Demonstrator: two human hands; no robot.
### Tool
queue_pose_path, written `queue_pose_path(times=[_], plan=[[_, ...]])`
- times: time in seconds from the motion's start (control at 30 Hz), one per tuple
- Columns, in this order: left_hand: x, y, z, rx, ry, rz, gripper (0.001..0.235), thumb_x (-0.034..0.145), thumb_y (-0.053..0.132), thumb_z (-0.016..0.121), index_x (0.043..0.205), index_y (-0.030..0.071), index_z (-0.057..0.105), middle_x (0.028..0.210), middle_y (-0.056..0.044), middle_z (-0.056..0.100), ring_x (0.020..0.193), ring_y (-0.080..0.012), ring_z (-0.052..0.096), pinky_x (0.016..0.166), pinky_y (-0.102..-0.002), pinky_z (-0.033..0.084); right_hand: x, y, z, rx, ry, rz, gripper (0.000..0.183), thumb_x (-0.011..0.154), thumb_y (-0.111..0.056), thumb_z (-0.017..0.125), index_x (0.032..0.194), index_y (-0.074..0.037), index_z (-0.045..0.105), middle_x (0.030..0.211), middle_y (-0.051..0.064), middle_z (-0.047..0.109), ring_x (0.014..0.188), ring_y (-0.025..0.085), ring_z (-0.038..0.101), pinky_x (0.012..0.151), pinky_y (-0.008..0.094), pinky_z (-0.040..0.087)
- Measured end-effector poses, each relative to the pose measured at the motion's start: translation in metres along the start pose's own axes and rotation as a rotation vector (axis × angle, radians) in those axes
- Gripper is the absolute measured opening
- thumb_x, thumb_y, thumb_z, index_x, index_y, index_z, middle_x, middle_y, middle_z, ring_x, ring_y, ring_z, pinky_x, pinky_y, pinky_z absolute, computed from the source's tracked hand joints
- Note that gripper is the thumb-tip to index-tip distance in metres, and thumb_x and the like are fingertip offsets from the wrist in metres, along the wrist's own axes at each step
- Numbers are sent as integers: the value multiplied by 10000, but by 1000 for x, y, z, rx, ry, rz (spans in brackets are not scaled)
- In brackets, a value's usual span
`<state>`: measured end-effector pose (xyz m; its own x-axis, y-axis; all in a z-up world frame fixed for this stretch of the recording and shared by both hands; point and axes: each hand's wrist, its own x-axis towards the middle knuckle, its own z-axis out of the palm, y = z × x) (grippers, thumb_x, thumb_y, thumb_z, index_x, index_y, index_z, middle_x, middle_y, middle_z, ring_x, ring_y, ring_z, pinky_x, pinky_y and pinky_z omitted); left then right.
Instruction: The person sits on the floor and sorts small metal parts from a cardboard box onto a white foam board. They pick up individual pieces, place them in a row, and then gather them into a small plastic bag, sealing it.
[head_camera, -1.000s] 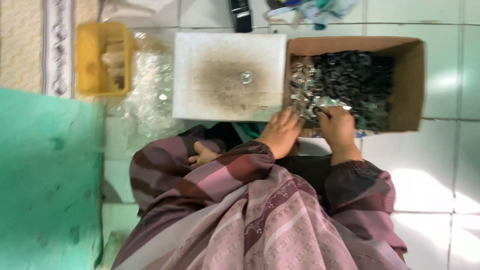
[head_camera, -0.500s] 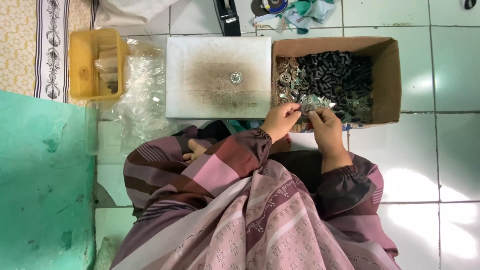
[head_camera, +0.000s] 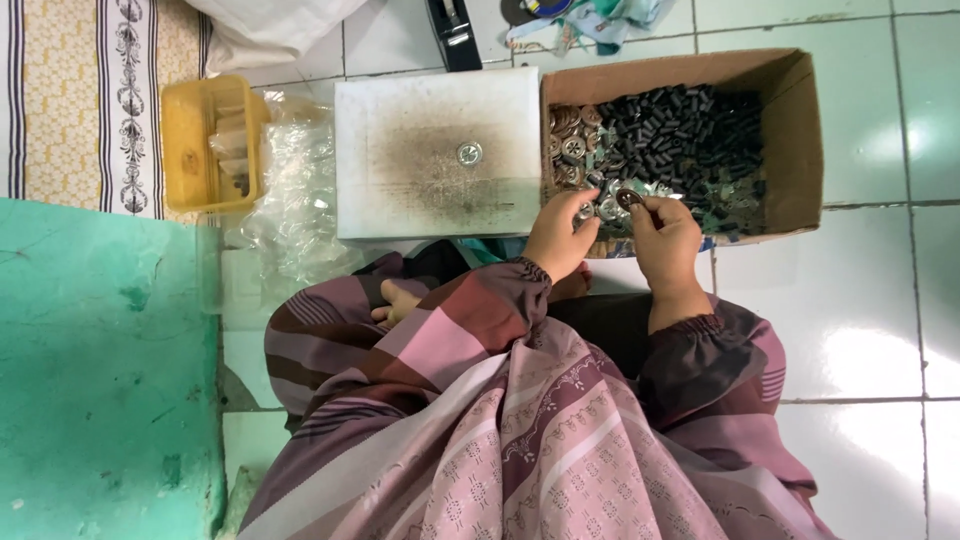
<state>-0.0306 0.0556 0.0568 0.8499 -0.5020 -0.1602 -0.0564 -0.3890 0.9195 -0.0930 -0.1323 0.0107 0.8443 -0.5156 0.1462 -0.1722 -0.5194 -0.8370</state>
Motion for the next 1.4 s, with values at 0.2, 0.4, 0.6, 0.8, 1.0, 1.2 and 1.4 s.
queue_pose_path(times=[0.2,0.4,0.6,0.8,1.0,1.2,1.4], plan=[[-33,-39,-47,271,62,317,326,1082,156,566,1398,101,625,1320,-123,646,1347,-332,591,1163,-483,485,-10,-16,22,-127,-120,-92,177,903,-109,831,1070,-166,812,913,60,706,844,245,709,668,344,587],[-50,-74,-144,468,196,311,287,1068,102,558,1342,63,633,1298,-178,627,1277,-359,614,1114,-532,495,-2,-78,94,-86,-285,-235,137,893,-64,776,1028,-66,799,878,121,692,838,329,698,719,411,593],[-25,-120,-160,440,369,194,360,1053,38,533,1410,73,541,1432,-230,489,1349,-439,537,1147,-614,449,24,-93,185,-113,-290,-371,140,827,-133,827,958,-107,786,982,109,674,919,356,639,808,453,533],[-24,-107,-166,500,339,146,400,1000,54,586,1396,89,544,1516,-246,412,1424,-485,449,1145,-670,413,36,-86,225,-296,-211,-408,158,817,-188,854,960,-154,793,1034,47,656,986,276,612,847,372,519],[-19,-116,-149,679,268,39,362,1016,225,547,1371,162,572,1608,-160,298,1544,-433,245,1191,-611,307,39,-81,229,-530,-170,-432,244,826,-363,853,1031,-256,778,1058,-33,621,1021,199,586,870,358,500],[-21,-111,-144,704,294,108,359,1020,249,556,1374,190,570,1597,-151,308,1536,-439,230,1160,-608,299,28,-93,208,-433,-140,-534,262,852,-312,833,1073,-191,762,1018,11,608,985,258,614,886,410,524],[-41,-84,-101,714,205,362,242,993,190,586,1220,107,597,1563,-153,361,1524,-450,259,1121,-611,360,-2,-64,140,-291,-382,-395,189,935,-176,706,1102,-131,781,997,125,688,995,373,653,910,473,548]])
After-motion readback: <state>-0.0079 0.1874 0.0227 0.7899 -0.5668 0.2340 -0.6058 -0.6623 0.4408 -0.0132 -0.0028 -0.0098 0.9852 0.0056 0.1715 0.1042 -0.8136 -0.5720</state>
